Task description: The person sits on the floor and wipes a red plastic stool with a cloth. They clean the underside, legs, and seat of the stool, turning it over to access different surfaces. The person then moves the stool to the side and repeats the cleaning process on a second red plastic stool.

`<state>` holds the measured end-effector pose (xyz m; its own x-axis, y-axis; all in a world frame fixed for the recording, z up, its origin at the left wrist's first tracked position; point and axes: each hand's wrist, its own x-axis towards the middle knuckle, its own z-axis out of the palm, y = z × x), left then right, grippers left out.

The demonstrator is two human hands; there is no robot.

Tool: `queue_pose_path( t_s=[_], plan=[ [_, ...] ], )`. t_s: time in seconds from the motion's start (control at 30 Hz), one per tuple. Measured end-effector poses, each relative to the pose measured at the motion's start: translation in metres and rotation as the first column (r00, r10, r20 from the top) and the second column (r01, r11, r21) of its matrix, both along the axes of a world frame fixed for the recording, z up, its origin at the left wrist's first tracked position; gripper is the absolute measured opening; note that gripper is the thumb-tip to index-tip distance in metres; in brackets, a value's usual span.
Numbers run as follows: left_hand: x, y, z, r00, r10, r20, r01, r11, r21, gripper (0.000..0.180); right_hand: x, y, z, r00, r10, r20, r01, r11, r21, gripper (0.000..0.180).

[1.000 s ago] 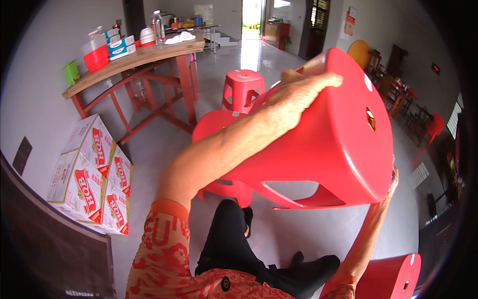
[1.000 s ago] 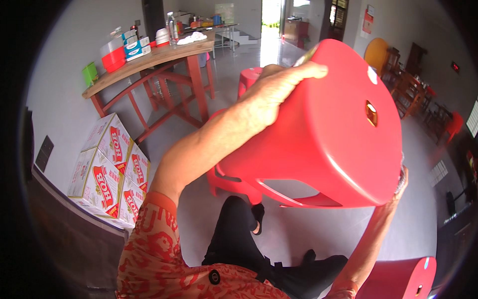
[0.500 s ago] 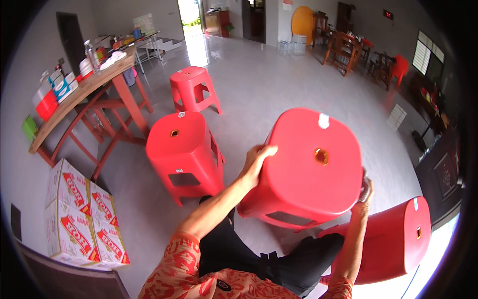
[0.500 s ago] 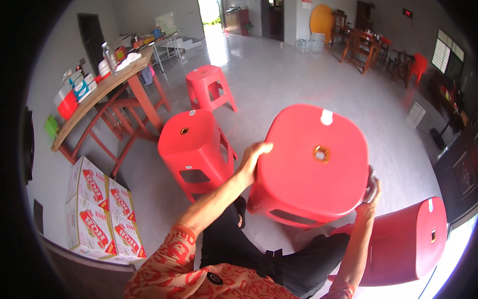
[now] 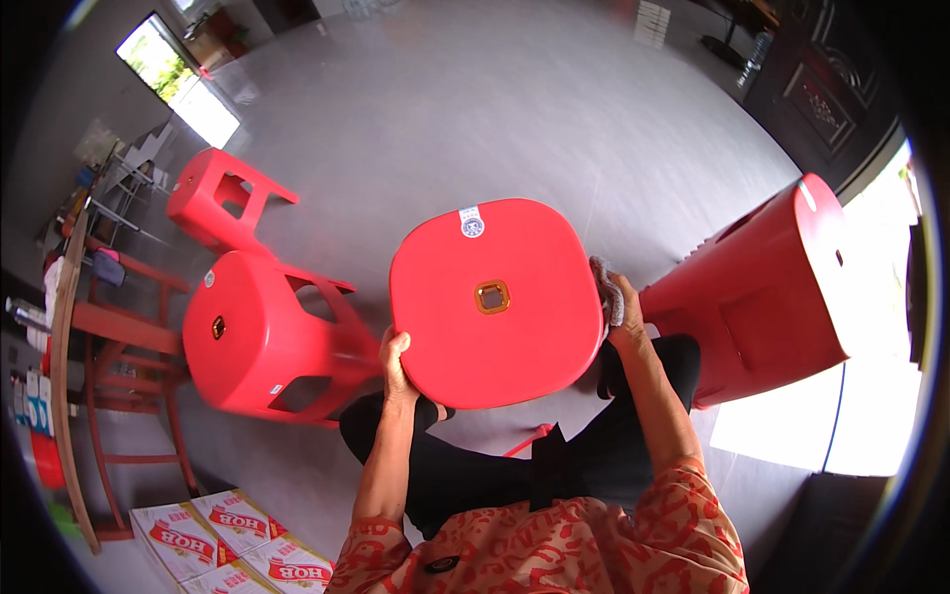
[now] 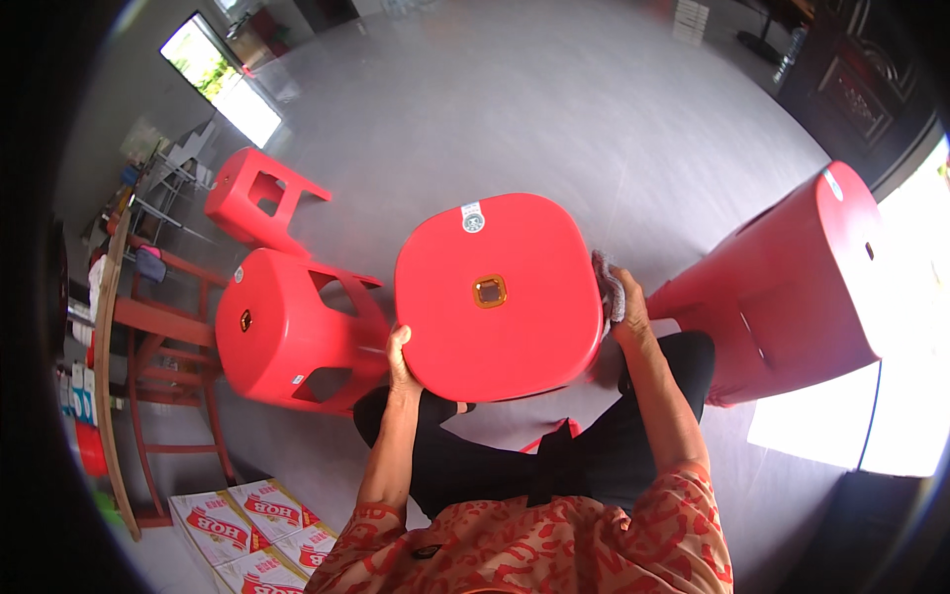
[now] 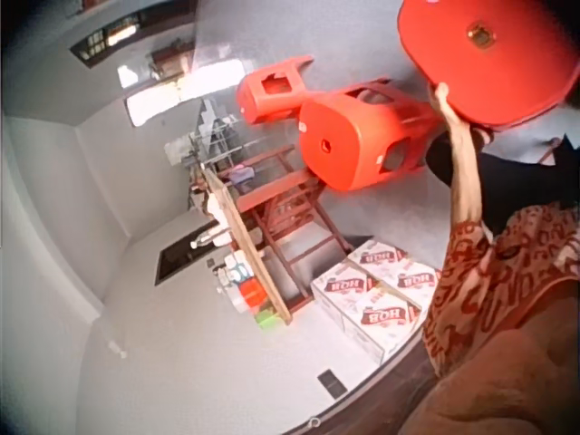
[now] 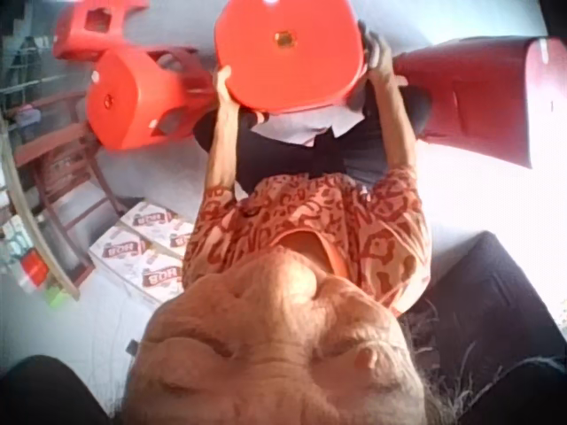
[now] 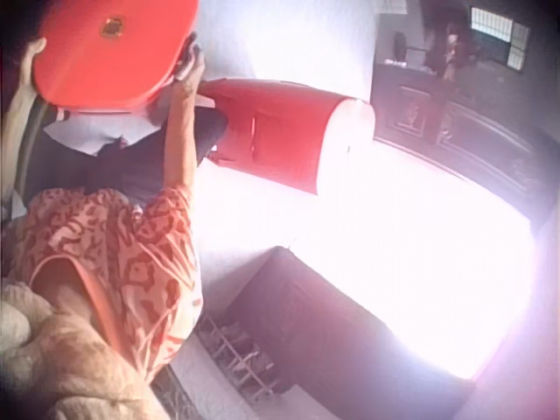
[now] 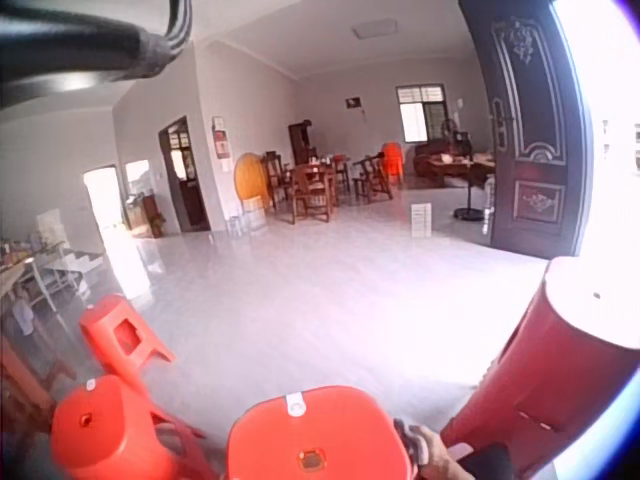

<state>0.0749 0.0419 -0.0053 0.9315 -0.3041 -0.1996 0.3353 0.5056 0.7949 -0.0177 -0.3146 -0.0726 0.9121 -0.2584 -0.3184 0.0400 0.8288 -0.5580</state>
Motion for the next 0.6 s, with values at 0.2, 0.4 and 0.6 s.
queue_pose_path(
  t_s=[0.2,0.4,0.6],
  plan=[
    [0.005,0.007,-0.019,1.0,-0.024,-0.008,0.025,0.998,0.055,0.041,-0.013,0.014,-0.024,0.991,-0.106,-0.076,0.104,0.994,-0.031,0.04],
    [0.008,0.007,-0.016,0.99,-0.108,-0.091,0.116,0.989,0.094,0.042,-0.034,0.013,-0.013,0.985,-0.1,-0.14,0.082,0.988,-0.129,0.035],
    [-0.001,0.001,0.025,0.997,-0.025,0.076,-0.027,0.789,0.614,0.048,-0.058,0.014,0.059,0.915,-0.37,-0.16,0.144,0.671,-0.728,0.048]
  ],
)
